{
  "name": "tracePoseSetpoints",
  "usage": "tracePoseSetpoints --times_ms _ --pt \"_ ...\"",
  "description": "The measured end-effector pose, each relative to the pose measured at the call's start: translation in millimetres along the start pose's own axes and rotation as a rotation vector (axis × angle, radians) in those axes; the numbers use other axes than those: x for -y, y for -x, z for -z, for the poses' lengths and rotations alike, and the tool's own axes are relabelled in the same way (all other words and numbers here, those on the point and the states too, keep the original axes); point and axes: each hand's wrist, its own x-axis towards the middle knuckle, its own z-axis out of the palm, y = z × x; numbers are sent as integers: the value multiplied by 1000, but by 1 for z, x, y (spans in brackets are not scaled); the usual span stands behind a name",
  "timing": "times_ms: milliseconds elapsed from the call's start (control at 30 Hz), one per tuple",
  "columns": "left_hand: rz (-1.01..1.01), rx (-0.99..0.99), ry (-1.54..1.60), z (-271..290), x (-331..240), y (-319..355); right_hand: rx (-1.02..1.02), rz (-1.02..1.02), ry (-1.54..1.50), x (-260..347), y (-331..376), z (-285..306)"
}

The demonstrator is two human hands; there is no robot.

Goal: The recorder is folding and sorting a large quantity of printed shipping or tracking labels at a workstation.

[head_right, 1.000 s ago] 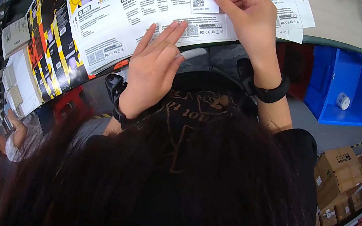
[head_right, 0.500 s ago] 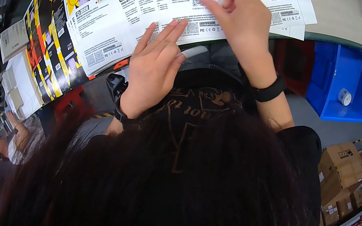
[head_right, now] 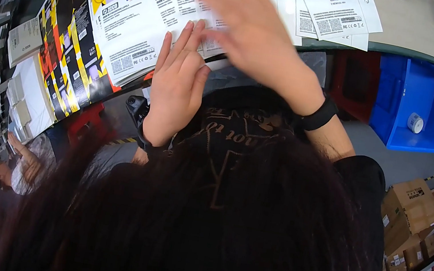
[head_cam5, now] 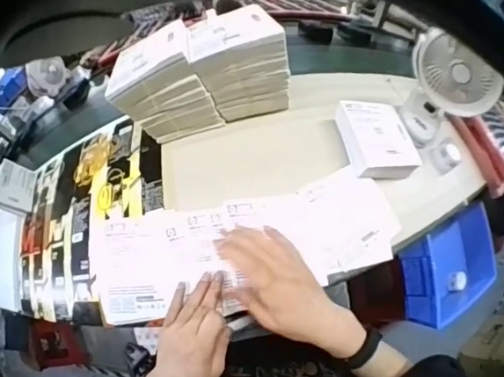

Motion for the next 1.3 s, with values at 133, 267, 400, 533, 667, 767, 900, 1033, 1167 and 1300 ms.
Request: tracePoseSetpoints --times_ms 133,267,400,533,667,767,900,1033,1167,1300 --pt "10 4 -5 3 -3 -1 373 -73 37 17 2 3" --pt "47 -27 49 7 -3 1 353 -159 231 3 9 32" --pt "-2 -29 17 7 -1 -1 327 -177 343 -6 16 47" --pt "2 -143 314 12 0 -1 143 -280 -204 10 16 41" --pt "18 -254 787 18 2 2 372 -376 -547 23 9 37" --pt "218 -266 1049 24 -4 1 511 -596 -705 24 9 37" --pt "149 -520 1027 17 -6 -9 348 -654 -712 33 9 34" --pt "37 -558 646 20 -8 -14 243 -583 -681 31 14 32" --pt "98 -381 663 16 -4 -13 254 -461 -589 34 10 36" --pt "206 -350 782 13 -7 -14 110 -499 -618 40 6 34"
